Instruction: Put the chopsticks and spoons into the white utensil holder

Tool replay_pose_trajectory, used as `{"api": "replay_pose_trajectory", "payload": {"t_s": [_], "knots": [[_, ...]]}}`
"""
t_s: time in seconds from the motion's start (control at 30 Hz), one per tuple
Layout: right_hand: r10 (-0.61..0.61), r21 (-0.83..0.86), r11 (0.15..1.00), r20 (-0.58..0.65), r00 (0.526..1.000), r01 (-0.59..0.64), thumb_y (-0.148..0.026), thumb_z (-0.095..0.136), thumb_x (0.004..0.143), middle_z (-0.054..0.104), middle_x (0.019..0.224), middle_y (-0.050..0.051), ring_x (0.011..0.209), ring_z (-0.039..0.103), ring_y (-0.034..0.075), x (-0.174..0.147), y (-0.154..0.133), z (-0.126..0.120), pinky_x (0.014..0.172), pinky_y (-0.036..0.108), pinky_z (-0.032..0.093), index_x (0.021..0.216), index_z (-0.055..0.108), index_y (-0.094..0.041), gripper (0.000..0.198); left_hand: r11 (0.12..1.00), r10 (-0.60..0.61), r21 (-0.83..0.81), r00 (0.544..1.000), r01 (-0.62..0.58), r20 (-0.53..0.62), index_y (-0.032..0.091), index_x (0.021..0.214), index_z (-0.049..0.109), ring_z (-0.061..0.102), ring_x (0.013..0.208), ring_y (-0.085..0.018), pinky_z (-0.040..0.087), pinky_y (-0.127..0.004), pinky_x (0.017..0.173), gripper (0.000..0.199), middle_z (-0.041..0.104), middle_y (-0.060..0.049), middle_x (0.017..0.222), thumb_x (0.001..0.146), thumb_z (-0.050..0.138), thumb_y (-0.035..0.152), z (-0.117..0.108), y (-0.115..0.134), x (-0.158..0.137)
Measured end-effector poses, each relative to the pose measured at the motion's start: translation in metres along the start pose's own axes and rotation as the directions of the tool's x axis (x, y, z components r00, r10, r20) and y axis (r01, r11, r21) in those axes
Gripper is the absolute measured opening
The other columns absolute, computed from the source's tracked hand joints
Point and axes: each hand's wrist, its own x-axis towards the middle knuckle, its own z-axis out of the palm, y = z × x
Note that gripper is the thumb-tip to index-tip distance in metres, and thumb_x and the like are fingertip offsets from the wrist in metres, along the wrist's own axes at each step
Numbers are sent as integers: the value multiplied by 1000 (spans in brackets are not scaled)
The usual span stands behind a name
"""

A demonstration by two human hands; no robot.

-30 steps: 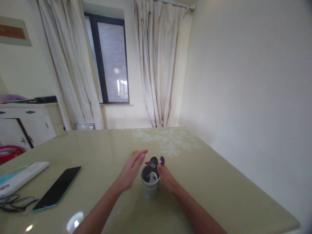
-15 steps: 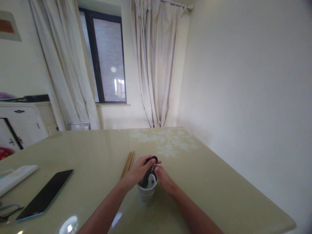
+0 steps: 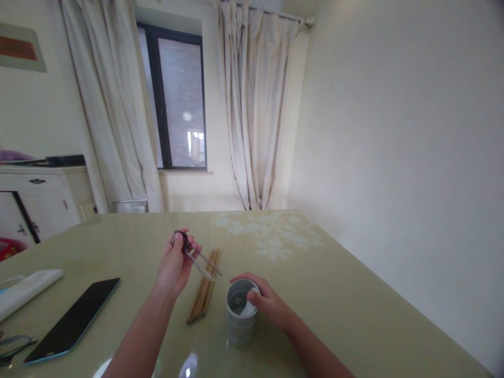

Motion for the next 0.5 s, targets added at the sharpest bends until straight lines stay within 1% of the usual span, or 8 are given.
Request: {"api": "replay_pose_trajectory", "payload": {"t_s": [0.07, 0.13, 0.2, 0.27, 0.33, 0.43, 0.5], "knots": [[10, 21, 1000, 6, 1000, -10, -83, 66, 87, 77, 106, 12, 96, 73, 28, 0, -1, 0, 87, 38, 54, 126, 75, -17, 77, 991, -88, 91, 993, 96, -83, 19, 100, 65, 48, 49, -5, 44, -15, 46, 20, 59, 6, 70, 94, 72, 37, -32, -9, 11], [18, 42, 999, 9, 1000, -18, -82, 66, 87, 77, 105, 11, 95, 73, 27, -1, -1, 1, 86, 37, 54, 126, 75, -18, 75, 957, -148, 224, 976, 182, -162, 18, 102, 65, 42, 45, -3, 33, -13, 40, 16, 60, 5, 72, 96, 67, 33, -58, -23, 15], [20, 40, 999, 13, 1000, -20, -81, 67, 87, 77, 105, 11, 95, 73, 27, -2, -1, 0, 86, 37, 54, 125, 76, -18, 74, 925, -201, 287, 961, 250, -191, 15, 96, 65, 38, 41, -2, 25, -12, 36, 14, 61, 3, 71, 93, 69, 28, -74, -37, 17], [21, 21, 1000, 11, 1000, -21, -81, 66, 88, 77, 107, 11, 97, 72, 28, -3, -1, 0, 88, 38, 53, 126, 76, -19, 74, 903, -229, 323, 954, 283, -196, 13, 91, 65, 38, 40, -2, 22, -12, 34, 14, 63, 1, 71, 89, 72, 25, -80, -48, 18], [24, 13, 1000, 14, 1000, -25, -82, 65, 88, 76, 107, 11, 97, 72, 28, -4, -2, -1, 88, 38, 53, 127, 75, -19, 74, 890, -223, 355, 952, 286, -209, 14, 91, 63, 41, 40, -3, 22, -13, 34, 13, 65, 0, 73, 88, 72, 24, -80, -55, 19], [45, 24, 999, 25, 999, -45, -82, 67, 87, 76, 106, 11, 97, 71, 28, -5, -3, -2, 86, 37, 53, 126, 75, -19, 74, 883, -171, 388, 952, 263, -255, 18, 99, 56, 44, 41, -5, 23, -14, 35, 15, 66, 2, 75, 91, 68, 25, -79, -63, 24], [58, 31, 998, 31, 998, -59, -81, 67, 87, 76, 106, 11, 97, 71, 28, -5, -4, -1, 87, 37, 53, 126, 75, -18, 75, 881, -134, 403, 949, 246, -285, 22, 105, 49, 48, 43, -7, 25, -15, 36, 22, 67, 2, 78, 92, 67, 23, -80, -66, 28]]}}
